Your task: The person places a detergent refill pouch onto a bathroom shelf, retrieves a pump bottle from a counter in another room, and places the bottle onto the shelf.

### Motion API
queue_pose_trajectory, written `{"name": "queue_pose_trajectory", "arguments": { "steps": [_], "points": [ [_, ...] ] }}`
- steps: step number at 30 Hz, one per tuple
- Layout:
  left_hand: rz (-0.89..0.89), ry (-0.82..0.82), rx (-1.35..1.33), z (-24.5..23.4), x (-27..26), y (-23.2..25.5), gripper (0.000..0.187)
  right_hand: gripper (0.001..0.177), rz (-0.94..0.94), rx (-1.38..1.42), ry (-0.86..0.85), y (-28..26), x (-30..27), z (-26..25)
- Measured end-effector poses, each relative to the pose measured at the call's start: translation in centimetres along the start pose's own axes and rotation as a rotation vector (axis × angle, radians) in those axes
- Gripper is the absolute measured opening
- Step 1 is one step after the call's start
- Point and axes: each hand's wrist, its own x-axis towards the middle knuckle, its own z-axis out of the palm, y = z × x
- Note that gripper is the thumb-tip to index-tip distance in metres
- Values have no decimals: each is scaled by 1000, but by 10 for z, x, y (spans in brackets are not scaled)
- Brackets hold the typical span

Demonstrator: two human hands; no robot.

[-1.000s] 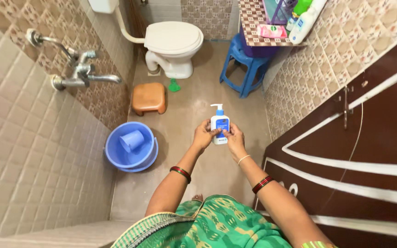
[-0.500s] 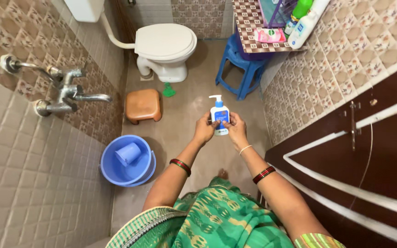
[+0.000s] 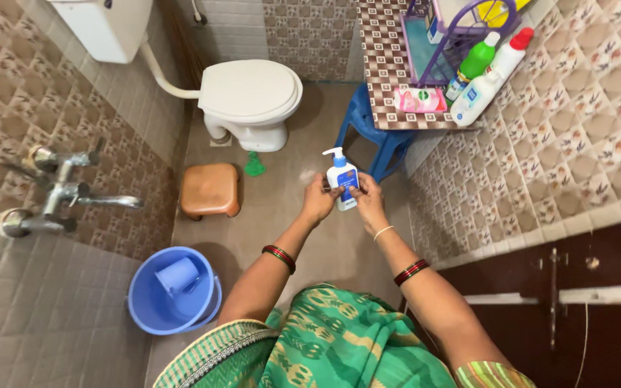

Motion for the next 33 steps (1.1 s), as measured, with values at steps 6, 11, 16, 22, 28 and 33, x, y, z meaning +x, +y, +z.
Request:
{"name": "queue_pose_trajectory", "arguments": {
  "steps": [6, 11, 16, 22, 28, 33],
  "points": [
    [43, 105, 10, 0, 50, 10, 44, 44, 10, -11, -6, -8, 53, 10],
    [45, 108, 44, -4, 106, 15, 47, 50, -62, -198, 44, -19, 100, 17],
    [76, 86, 89, -12, 184, 9, 46, 50, 38, -347, 128, -17, 163, 39],
    [104, 32, 41, -34, 268, 10, 46, 64, -185, -536, 147, -29, 235, 67],
    [104, -44, 114, -50, 326, 8, 48, 71, -236, -655, 207, -18, 283, 85],
    [151, -88, 85, -37, 359, 10, 49, 71, -185, -755, 312, 4, 318, 78]
  ]
}}
